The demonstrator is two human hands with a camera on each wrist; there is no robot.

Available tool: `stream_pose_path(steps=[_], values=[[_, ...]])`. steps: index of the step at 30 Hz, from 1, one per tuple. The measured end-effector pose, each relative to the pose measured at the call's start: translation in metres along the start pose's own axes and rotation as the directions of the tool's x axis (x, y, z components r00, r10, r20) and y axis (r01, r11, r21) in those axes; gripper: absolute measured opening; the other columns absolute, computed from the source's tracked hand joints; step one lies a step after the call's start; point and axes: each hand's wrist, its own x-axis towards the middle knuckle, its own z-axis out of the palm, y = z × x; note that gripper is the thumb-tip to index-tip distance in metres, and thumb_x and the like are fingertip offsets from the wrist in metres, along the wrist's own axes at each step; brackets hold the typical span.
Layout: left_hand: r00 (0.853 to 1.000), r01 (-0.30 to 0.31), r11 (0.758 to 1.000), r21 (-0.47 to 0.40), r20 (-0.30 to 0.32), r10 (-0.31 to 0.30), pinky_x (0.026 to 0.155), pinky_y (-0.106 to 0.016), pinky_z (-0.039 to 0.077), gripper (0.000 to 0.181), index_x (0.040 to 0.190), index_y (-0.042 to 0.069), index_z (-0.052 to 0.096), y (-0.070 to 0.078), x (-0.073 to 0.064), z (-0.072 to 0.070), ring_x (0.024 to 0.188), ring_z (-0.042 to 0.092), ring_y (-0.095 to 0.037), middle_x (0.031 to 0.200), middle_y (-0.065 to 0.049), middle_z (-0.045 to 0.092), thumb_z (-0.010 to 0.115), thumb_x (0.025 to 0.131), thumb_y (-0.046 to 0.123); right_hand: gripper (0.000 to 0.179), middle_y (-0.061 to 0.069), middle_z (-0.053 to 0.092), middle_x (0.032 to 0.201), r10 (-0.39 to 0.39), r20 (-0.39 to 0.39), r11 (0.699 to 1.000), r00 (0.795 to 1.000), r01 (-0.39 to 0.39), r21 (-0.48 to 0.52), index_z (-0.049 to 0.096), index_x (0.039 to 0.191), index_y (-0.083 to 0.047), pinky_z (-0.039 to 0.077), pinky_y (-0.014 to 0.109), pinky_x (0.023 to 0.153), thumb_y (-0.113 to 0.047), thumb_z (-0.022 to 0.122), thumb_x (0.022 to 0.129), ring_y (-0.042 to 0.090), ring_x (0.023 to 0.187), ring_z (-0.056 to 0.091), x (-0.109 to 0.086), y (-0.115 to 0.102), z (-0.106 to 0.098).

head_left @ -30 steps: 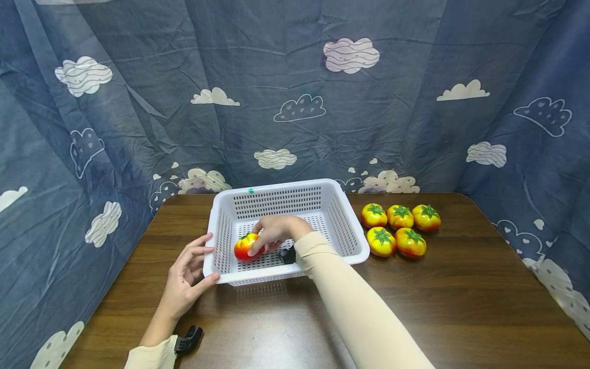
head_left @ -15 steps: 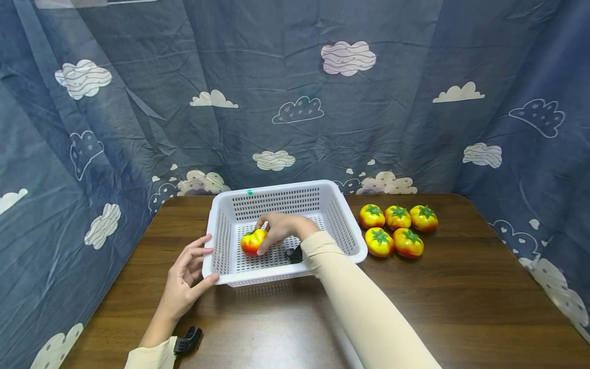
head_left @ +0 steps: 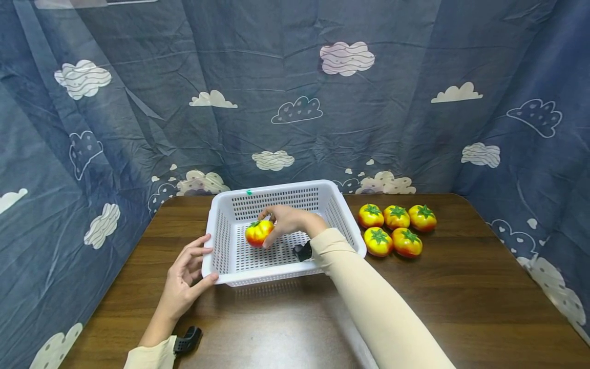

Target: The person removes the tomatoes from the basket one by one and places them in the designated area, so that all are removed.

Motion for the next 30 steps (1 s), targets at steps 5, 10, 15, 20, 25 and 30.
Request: stream_pose_path(steps=[5, 10, 15, 20, 25, 30], values=[[1.000, 0.004, 1.000, 0.006, 0.003, -0.004, 0.091, -0.022, 0.063, 0.053, 0.130, -0.014, 0.059, -0.001, 0.000, 0.000, 0.119, 0.071, -0.015, 0.160, -0.023, 0.048, 0.074, 0.080, -0.023, 0.072, 0.015, 0.067, 0.133, -0.005, -0.012, 0.999, 1.000, 0.005, -0.033, 0.064, 0.140, -0.006, 0.053, 0.038, 0.110, -0.021, 0.095, 0.078, 0.024, 0.117, 0.063, -0.005, 0.002, -0.006], [1.000, 0.020, 0.999, 0.026, 0.009, -0.020, 0.092, -0.022, 0.063, 0.052, 0.131, -0.014, 0.058, 0.000, 0.000, -0.001, 0.121, 0.070, -0.014, 0.161, -0.020, 0.048, 0.074, 0.081, -0.022, 0.074, 0.017, 0.067, 0.134, -0.030, -0.044, 0.999, 0.999, 0.029, -0.030, 0.063, 0.140, -0.004, 0.053, 0.038, 0.110, -0.019, 0.097, 0.076, 0.025, 0.119, 0.063, -0.010, 0.004, -0.013], [1.000, 0.016, 1.000, 0.018, 0.003, -0.016, 0.091, -0.022, 0.063, 0.053, 0.131, -0.014, 0.059, 0.001, 0.000, 0.000, 0.120, 0.071, -0.014, 0.161, -0.021, 0.048, 0.074, 0.081, -0.023, 0.076, 0.017, 0.065, 0.135, -0.031, -0.068, 0.999, 0.997, 0.028, -0.031, 0.060, 0.140, -0.008, 0.054, 0.039, 0.110, -0.020, 0.098, 0.076, 0.027, 0.120, 0.063, -0.017, 0.007, -0.019], [1.000, 0.004, 1.000, 0.010, -0.015, -0.004, 0.090, -0.022, 0.063, 0.053, 0.130, -0.014, 0.059, 0.003, -0.001, 0.001, 0.118, 0.071, -0.014, 0.160, -0.022, 0.049, 0.074, 0.080, -0.023, 0.077, 0.017, 0.064, 0.136, -0.039, -0.097, 0.999, 0.995, 0.035, -0.039, 0.057, 0.139, -0.011, 0.054, 0.042, 0.109, -0.022, 0.099, 0.075, 0.029, 0.122, 0.062, -0.024, 0.011, -0.024], [1.000, 0.012, 1.000, 0.017, -0.015, -0.012, 0.092, -0.021, 0.062, 0.054, 0.131, -0.013, 0.059, 0.002, -0.002, 0.001, 0.120, 0.071, -0.013, 0.160, -0.019, 0.050, 0.074, 0.080, -0.023, 0.077, 0.018, 0.064, 0.134, -0.058, -0.120, 0.998, 0.991, 0.054, -0.038, 0.056, 0.138, -0.012, 0.054, 0.043, 0.110, -0.022, 0.099, 0.075, 0.029, 0.120, 0.062, -0.032, 0.014, -0.029], [1.000, 0.006, 1.000, 0.018, -0.012, -0.006, 0.092, -0.021, 0.062, 0.054, 0.131, -0.013, 0.059, 0.000, -0.002, 0.001, 0.120, 0.071, -0.013, 0.160, -0.017, 0.050, 0.074, 0.080, -0.023, 0.078, 0.019, 0.064, 0.131, -0.086, -0.142, 0.996, 0.986, 0.084, -0.016, 0.055, 0.137, -0.011, 0.056, 0.040, 0.104, -0.021, 0.099, 0.074, 0.029, 0.113, 0.064, -0.041, 0.018, -0.033]])
